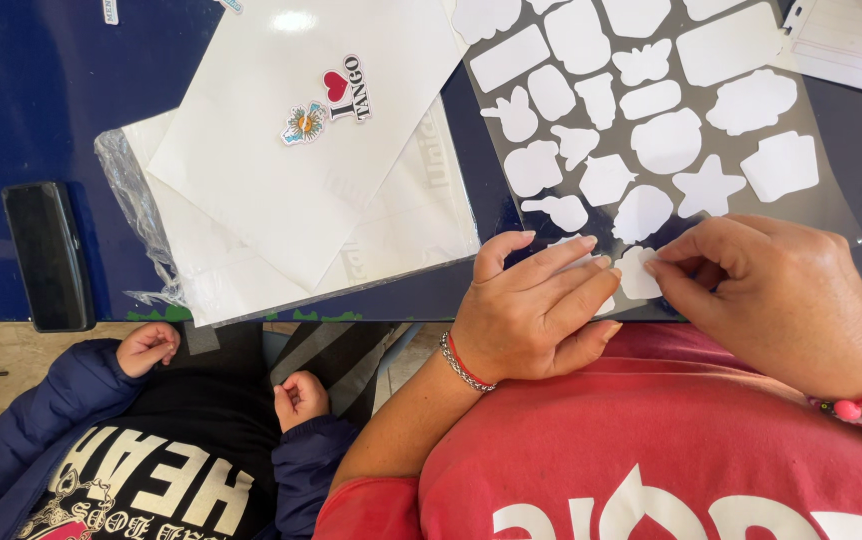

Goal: The person peels white vinyl sticker shapes from a transfer sheet and places them onto a white envelope. They handle multiple sticker sheets, peel individual shapes, and arrange them on the envelope surface.

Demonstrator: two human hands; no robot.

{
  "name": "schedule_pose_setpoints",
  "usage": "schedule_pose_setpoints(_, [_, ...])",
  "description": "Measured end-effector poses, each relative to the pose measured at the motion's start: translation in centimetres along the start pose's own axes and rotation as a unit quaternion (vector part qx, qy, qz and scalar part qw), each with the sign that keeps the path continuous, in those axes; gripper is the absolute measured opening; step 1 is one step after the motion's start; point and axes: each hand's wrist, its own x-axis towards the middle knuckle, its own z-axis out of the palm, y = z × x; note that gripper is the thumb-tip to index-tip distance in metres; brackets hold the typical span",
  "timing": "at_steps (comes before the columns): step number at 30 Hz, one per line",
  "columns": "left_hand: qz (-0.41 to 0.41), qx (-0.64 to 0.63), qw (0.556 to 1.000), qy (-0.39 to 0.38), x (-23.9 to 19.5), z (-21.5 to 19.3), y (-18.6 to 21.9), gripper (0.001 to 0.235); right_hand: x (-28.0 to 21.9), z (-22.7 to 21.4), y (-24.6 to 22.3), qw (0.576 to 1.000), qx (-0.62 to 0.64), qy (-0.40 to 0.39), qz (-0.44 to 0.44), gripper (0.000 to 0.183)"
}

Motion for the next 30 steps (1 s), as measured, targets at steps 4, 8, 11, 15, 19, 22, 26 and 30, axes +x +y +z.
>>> schedule_pose_setpoints(4, [0.005,0.011,1.0,0.001,-0.2,0.3,-0.1,0.036,0.4,0.0,-0.1,1.0,-0.006,-0.014,0.026,0.014])
schedule_pose_setpoints(8, [0.001,0.004,1.0,0.004,-0.3,0.5,-0.3,0.037,0.6,0.2,0.0,0.998,-0.015,-0.034,0.046,0.018])
schedule_pose_setpoints(11, [0.001,0.002,1.0,0.004,-0.4,0.5,-0.4,0.037,0.7,0.4,0.0,0.998,-0.011,-0.034,0.045,0.018])
schedule_pose_setpoints(15, [0.0,0.004,1.0,0.003,-0.5,0.6,-0.4,0.039,0.8,0.6,0.2,0.998,-0.025,-0.037,0.041,0.017])
schedule_pose_setpoints(19, [0.0,0.002,1.0,0.0,-0.5,0.5,-0.5,0.038,0.7,0.5,0.8,0.996,-0.08,-0.02,0.015,0.022])
schedule_pose_setpoints(22, [0.004,0.003,1.0,0.0,-0.6,0.5,-0.4,0.038,0.3,0.2,1.2,0.991,-0.125,0.045,-0.022,0.026])
schedule_pose_setpoints(26, [-0.001,-0.013,1.0,-0.005,-0.7,0.5,-0.5,0.038,-0.4,0.3,2.4,0.98,-0.106,0.126,-0.112,0.025])
schedule_pose_setpoints(30, [-0.035,-0.07,0.997,0.011,-0.7,0.2,-0.4,0.038,-1.7,1.7,4.2,0.974,-0.078,0.137,-0.16,0.02])
